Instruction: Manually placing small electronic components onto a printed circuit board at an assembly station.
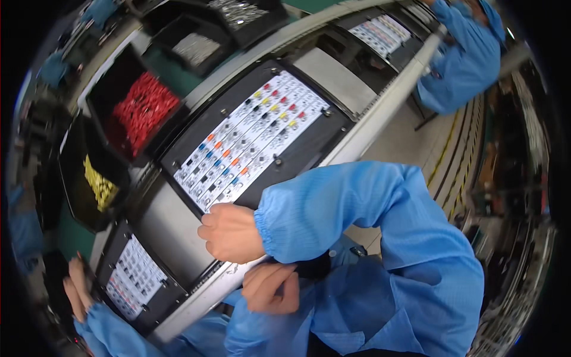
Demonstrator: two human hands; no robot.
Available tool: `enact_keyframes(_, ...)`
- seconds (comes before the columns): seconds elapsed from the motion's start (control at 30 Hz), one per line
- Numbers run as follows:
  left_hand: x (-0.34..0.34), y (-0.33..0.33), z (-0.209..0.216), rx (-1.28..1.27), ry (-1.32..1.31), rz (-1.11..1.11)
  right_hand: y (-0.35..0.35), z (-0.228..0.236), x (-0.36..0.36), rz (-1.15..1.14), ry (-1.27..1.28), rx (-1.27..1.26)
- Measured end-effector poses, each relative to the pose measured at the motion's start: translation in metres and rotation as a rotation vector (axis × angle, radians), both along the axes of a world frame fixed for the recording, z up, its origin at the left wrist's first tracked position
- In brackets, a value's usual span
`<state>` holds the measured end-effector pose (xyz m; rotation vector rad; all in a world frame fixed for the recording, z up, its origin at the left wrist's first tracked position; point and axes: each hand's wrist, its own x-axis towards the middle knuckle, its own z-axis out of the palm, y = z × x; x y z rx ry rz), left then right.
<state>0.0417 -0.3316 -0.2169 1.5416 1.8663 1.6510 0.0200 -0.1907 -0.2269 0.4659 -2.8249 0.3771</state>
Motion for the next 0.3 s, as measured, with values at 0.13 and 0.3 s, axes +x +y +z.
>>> enact_keyframes(0.13,-0.019,-0.036,0.006,-0.069,0.087,0.182,-0.007,0.008,-0.005,-0.058,-0.057,0.005)
enact_keyframes(0.3,-0.108,-0.111,-0.017,0.023,0.172,0.679,-0.03,-0.001,-0.037,-0.039,-0.182,0.031)
